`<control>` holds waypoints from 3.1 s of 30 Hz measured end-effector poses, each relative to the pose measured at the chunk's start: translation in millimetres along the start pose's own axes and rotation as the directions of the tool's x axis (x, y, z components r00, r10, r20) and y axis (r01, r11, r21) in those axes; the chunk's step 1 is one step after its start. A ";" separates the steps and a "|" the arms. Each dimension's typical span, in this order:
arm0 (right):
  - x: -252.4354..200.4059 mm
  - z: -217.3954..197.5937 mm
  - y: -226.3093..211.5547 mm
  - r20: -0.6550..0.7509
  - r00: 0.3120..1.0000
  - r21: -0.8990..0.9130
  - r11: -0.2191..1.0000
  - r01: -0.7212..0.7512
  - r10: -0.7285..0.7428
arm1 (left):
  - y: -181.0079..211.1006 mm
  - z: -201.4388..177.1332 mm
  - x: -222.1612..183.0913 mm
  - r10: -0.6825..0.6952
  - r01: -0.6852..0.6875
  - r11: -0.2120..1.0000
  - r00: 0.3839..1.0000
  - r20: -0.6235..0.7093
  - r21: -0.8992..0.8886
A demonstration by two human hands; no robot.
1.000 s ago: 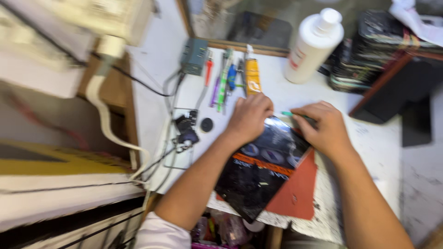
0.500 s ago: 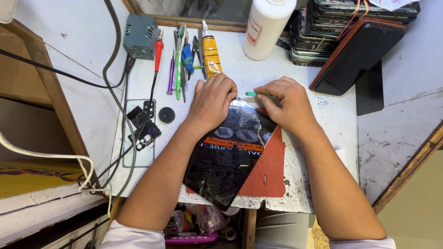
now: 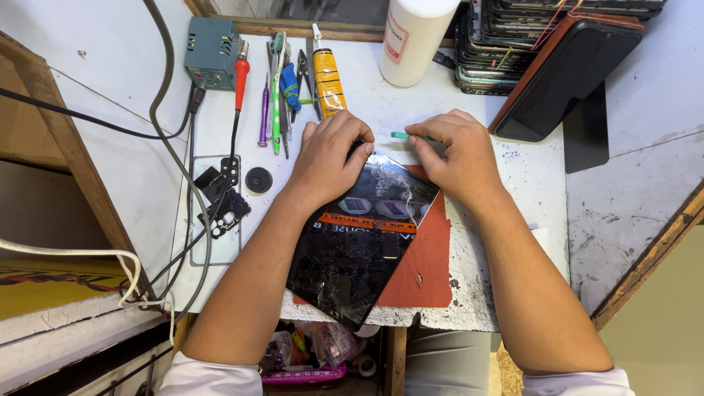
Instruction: The person uses a green scraping tool to pry and remove the edges of a cracked tablet screen on a repair workbench.
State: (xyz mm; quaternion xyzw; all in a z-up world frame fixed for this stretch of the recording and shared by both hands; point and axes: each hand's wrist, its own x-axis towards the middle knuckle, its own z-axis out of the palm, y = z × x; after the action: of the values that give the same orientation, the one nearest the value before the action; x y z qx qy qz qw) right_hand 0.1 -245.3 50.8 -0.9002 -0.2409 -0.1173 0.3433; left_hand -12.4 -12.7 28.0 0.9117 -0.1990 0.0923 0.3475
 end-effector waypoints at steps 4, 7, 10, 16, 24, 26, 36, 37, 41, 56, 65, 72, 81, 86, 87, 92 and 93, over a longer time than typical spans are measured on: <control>-0.4 -0.1 -0.3 -0.011 1.000 0.009 1.000 0.001 -0.001 | 0.0 0.1 0.5 -0.010 0.010 1.000 1.000 -0.009 -0.003; -0.4 -0.1 -0.6 -0.005 1.000 0.014 1.000 -0.006 0.006 | 1.3 -2.6 0.6 -0.037 0.038 0.999 0.999 0.014 -0.024; -0.5 0.0 -0.9 0.005 1.000 0.009 1.000 -0.021 0.021 | 2.8 -5.9 0.6 -0.013 0.014 0.999 1.000 0.027 -0.043; -0.7 0.5 1.0 -0.003 1.000 0.005 1.000 0.012 -0.012 | 0.2 -2.9 0.6 0.022 -0.022 1.000 1.000 0.010 0.005; 0.6 -0.2 -1.8 0.009 1.000 0.007 1.000 0.008 -0.008 | -2.0 2.2 1.0 -0.041 0.041 0.999 0.999 0.016 0.025; 0.2 -0.1 -2.7 0.009 1.000 0.009 1.000 0.003 -0.003 | -2.9 5.1 2.1 -0.048 0.047 0.998 0.999 0.020 0.049; 0.0 -0.1 -1.3 -0.023 1.000 -0.008 1.000 0.017 -0.017 | -5.6 8.5 4.0 -0.073 0.073 0.997 0.997 -0.004 0.037; -0.3 -0.5 -1.7 -0.024 1.000 -0.009 1.000 0.016 -0.016 | -5.5 8.1 4.1 -0.071 0.071 0.997 0.997 -0.003 0.037; -0.9 -2.2 -2.6 -0.065 0.998 -0.010 1.000 -0.011 0.011 | -5.1 8.1 7.6 0.039 -0.034 0.999 0.987 -0.159 0.037; -0.5 -1.6 -2.2 -0.066 0.997 0.005 1.000 -0.029 0.030 | -4.9 8.8 8.0 -0.036 0.036 0.999 0.988 -0.151 -0.002; -1.1 -1.8 -0.9 -0.072 0.997 0.002 1.000 -0.015 0.015 | -3.8 9.3 6.4 0.023 -0.027 0.999 0.994 -0.104 -0.038; -0.6 -0.9 0.1 -0.065 0.997 0.005 0.999 -0.032 0.032 | -3.3 7.5 6.1 0.014 -0.016 0.999 0.997 -0.073 -0.039; -0.8 -1.9 0.2 0.028 0.999 0.038 0.999 -0.038 0.037 | -6.5 9.8 4.8 -0.030 0.021 0.997 0.991 -0.132 -0.068; -1.9 1.8 2.1 0.069 0.996 0.068 0.996 0.058 -0.062 | -8.4 10.0 5.3 -0.073 0.064 0.996 0.986 -0.147 -0.067; -1.4 2.1 2.8 0.082 0.993 0.058 0.995 0.080 -0.085 | -8.6 10.0 5.6 -0.095 0.086 0.994 0.985 -0.146 -0.070; -1.4 2.3 4.3 0.089 0.990 0.052 0.993 0.106 -0.111 | -9.9 10.7 7.0 -0.105 0.097 0.993 0.984 -0.141 -0.063; -1.5 2.4 4.3 0.090 0.988 0.053 0.992 0.118 -0.122 | -10.1 10.8 6.8 -0.101 0.093 0.994 0.985 -0.143 -0.062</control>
State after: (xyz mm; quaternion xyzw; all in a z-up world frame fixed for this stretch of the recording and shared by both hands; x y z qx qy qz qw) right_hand 1.2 -247.0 46.0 -0.8802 -0.3130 -0.0898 0.3453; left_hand -1.6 -15.1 16.0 0.9012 -0.1308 0.1360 0.3901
